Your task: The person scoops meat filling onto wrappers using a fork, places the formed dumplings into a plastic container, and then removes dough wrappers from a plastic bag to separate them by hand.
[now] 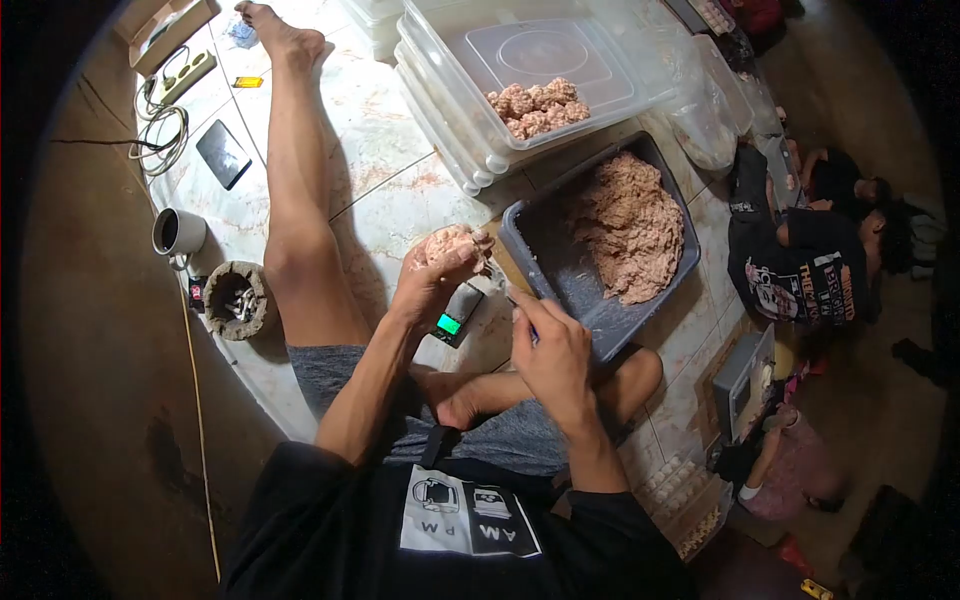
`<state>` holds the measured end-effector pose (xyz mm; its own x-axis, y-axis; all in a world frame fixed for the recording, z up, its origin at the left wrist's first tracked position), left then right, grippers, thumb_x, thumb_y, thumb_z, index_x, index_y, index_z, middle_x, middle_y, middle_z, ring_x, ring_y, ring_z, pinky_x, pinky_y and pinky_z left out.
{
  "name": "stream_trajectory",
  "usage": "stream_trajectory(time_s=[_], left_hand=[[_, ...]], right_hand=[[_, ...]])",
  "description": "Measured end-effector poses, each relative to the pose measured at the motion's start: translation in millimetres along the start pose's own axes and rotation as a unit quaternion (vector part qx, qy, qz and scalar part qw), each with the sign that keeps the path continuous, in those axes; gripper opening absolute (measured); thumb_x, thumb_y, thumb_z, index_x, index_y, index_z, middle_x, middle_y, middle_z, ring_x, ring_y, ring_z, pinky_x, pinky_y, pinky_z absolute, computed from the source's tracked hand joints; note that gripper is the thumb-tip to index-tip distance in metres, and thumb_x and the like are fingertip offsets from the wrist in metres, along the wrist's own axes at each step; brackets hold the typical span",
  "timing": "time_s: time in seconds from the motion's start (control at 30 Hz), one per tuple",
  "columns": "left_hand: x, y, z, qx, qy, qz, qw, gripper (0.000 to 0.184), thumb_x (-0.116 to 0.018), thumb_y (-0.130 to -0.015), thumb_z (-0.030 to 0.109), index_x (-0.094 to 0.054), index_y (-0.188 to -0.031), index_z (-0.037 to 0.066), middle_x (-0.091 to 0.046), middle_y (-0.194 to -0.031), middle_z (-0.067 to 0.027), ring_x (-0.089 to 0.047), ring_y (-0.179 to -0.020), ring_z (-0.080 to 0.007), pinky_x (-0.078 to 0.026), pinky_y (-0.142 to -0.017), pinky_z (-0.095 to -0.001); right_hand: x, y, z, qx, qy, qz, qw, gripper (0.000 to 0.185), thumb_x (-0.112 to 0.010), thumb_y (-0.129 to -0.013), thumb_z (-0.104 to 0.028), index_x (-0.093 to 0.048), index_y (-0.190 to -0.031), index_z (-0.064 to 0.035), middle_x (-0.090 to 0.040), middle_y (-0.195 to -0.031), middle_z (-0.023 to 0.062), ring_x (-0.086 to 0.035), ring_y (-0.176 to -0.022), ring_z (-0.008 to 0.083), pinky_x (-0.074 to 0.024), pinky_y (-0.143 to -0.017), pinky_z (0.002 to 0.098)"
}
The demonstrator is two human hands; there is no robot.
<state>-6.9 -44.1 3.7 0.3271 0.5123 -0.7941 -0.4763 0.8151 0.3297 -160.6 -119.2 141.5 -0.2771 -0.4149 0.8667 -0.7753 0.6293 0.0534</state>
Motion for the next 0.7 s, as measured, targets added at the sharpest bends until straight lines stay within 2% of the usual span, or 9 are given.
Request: stream_trajectory(time_s=[0.13,0.17,0.2,0.23,0.3,0.37,0.5,0.57,0.7], left_hand=[[18.3,-6.7,1.7,-0.025,0.056,0.010,0.998,0.054,-0.076,-0.098,0.027,-0.053,-0.137,-0.003,-0.061,-0.140,-0.0233,-0.059,-0.134,-0.0370,-0.045,-0.119,-0.0496],[21.5,-6.6,0.2,-0.033,-0.002,0.005,0.999,0.066,-0.069,-0.100,0.046,-0.050,-0.142,-0.001,-0.059,-0.143,-0.0246,-0.057,-0.137,-0.0375,-0.041,-0.122,-0.0499],[19.1,-6.0,-1.6,-0.017,0.037,-0.003,0.999,0.069,-0.064,-0.101,0.051,-0.050,-0.143,-0.001,-0.058,-0.144,-0.0251,-0.057,-0.137,-0.0375,-0.040,-0.123,-0.0498],[16.3,-5.2,-3.5,-0.001,0.074,-0.010,0.997,0.072,-0.059,-0.102,0.056,-0.049,-0.145,-0.001,-0.058,-0.146,-0.0256,-0.057,-0.137,-0.0376,-0.038,-0.124,-0.0497],[3.0,-0.1,-4.7,0.037,0.109,0.005,0.993,0.085,-0.042,-0.103,0.071,-0.046,-0.149,-0.001,-0.055,-0.149,-0.0269,-0.056,-0.138,-0.0377,-0.033,-0.126,-0.0491],[-4.1,4.4,-7.5,0.047,0.070,-0.037,0.996,0.086,-0.043,-0.102,0.072,-0.046,-0.149,-0.001,-0.056,-0.148,-0.0266,-0.056,-0.138,-0.0373,-0.034,-0.125,-0.0491],[-3.3,2.9,-16.3,0.015,0.020,-0.111,0.993,0.080,-0.061,-0.099,0.061,-0.049,-0.147,-0.001,-0.064,-0.138,-0.0218,-0.062,-0.130,-0.0337,-0.044,-0.118,-0.0484],[-2.6,3.2,-20.1,0.005,0.028,-0.103,0.994,0.077,-0.076,-0.095,0.046,-0.049,-0.148,-0.003,-0.068,-0.128,-0.0178,-0.067,-0.123,-0.0308,-0.048,-0.114,-0.0477],[-7.2,6.1,-16.0,0.024,-0.018,-0.089,0.996,0.074,-0.077,-0.096,0.038,-0.047,-0.148,-0.006,-0.067,-0.128,-0.0174,-0.066,-0.124,-0.0300,-0.048,-0.115,-0.0470]], right_hand=[[22.6,2.3,7.5,-0.005,-0.065,0.025,0.998,0.035,-0.062,-0.099,-0.008,-0.069,-0.133,-0.0048,-0.074,-0.110,0.0209,-0.075,-0.093,0.0374,-0.0578,-0.078,0.0432],[15.1,3.0,21.8,0.002,-0.121,0.040,0.992,0.034,-0.061,-0.100,-0.009,-0.068,-0.133,-0.0049,-0.074,-0.110,0.0205,-0.074,-0.091,0.0361,-0.0575,-0.078,0.0434],[12.8,1.9,26.0,0.009,-0.178,0.055,0.982,0.033,-0.061,-0.101,-0.010,-0.068,-0.133,-0.0050,-0.074,-0.110,0.0201,-0.074,-0.089,0.0347,-0.0573,-0.078,0.0436],[9.4,6.8,29.1,-0.085,-0.231,-0.027,0.969,0.032,-0.061,-0.104,-0.011,-0.067,-0.134,-0.0021,-0.075,-0.107,0.0129,-0.071,-0.083,0.0188,-0.0548,-0.075,0.0342],[-11.6,9.8,32.4,-0.106,-0.352,-0.077,0.927,0.031,-0.061,-0.105,-0.011,-0.067,-0.133,-0.0016,-0.073,-0.101,0.0053,-0.064,-0.081,0.0110,-0.0514,-0.072,0.0280],[-33.5,12.4,31.1,-0.128,-0.454,-0.116,0.874,0.029,-0.061,-0.106,-0.010,-0.068,-0.132,-0.0021,-0.067,-0.097,-0.0048,-0.057,-0.082,0.0022,-0.0455,-0.070,0.0195],[-67.3,7.1,54.1,-0.140,-0.490,-0.114,0.853,0.030,-0.062,-0.107,-0.016,-0.066,-0.136,-0.0072,-0.052,-0.074,-0.0086,-0.035,-0.060,-0.0021,-0.0257,-0.051,0.0179],[-70.4,5.3,55.7,-0.113,-0.478,-0.112,0.864,0.029,-0.062,-0.107,-0.015,-0.067,-0.135,-0.0065,-0.052,-0.074,-0.0084,-0.038,-0.061,-0.0014,-0.0286,-0.052,0.0184],[-59.5,2.3,55.0,-0.091,-0.399,-0.103,0.907,0.028,-0.062,-0.104,-0.008,-0.069,-0.130,-0.0012,-0.074,-0.104,0.0019,-0.058,-0.079,0.0032,-0.0487,-0.069,0.0217]])
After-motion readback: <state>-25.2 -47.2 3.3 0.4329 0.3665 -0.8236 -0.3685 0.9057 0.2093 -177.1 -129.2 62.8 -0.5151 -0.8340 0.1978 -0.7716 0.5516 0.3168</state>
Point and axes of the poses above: each hand's wrist, its own y-axis away from the middle knuckle, its own x-axis out of the back of the hand, z = x × y, the point moved 4 cm from there along -y, towards the middle knuckle
